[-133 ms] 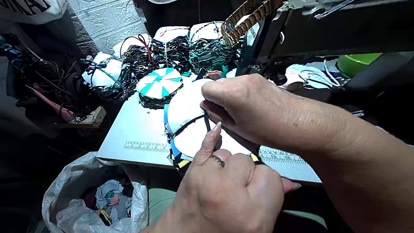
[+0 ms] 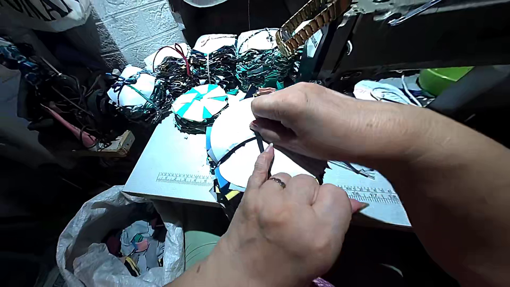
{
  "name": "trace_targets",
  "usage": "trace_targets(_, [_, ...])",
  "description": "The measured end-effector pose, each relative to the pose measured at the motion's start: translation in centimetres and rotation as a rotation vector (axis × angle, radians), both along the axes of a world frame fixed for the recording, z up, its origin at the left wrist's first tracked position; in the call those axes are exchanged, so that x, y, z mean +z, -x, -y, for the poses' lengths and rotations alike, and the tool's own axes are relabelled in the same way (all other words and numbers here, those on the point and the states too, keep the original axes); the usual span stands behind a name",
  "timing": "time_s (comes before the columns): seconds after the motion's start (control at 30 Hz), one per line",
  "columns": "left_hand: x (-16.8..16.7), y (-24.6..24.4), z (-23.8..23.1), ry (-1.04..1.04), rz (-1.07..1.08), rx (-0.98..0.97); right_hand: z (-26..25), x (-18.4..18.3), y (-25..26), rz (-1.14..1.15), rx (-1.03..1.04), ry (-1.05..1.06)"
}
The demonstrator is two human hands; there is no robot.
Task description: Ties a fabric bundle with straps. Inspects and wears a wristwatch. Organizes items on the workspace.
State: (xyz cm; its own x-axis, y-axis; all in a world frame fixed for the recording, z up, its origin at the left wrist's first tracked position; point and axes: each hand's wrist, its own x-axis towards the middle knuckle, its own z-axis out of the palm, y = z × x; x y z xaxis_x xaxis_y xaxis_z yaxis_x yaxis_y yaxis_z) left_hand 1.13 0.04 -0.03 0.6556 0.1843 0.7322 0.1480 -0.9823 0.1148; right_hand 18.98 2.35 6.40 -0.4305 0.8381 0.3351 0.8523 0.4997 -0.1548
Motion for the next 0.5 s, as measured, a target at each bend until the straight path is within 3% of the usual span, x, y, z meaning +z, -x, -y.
trace_targets(0.07, [-0.1,-0.2,-0.1,-0.022,-0.018,0.014,-0.4,1.2,-0.1,-0.04,-0.01,0.144])
trace_targets(0.13, [-0.3,0.0,-0.1,-0.033,-0.032,0.014,-1.8,1.2,-1.3,-0.094,0.077,0.122])
trace_targets(0.27, [-0.6,0.3,-0.1,-0.032,-0.035,0.022,-3.3,2.3,-0.4,-0.224,0.029,0.185])
trace_targets(0.37, [-0.5,0.7,-0.4,-0.011,-0.04,0.029,-6.2,1.4,-0.8,-0.345,0.273,0.024])
trace_targets(0.5, [-0.5,1.1,-0.9,0.004,-0.028,0.021,-7.0,2.3,0.5,-0.58,0.393,0.166])
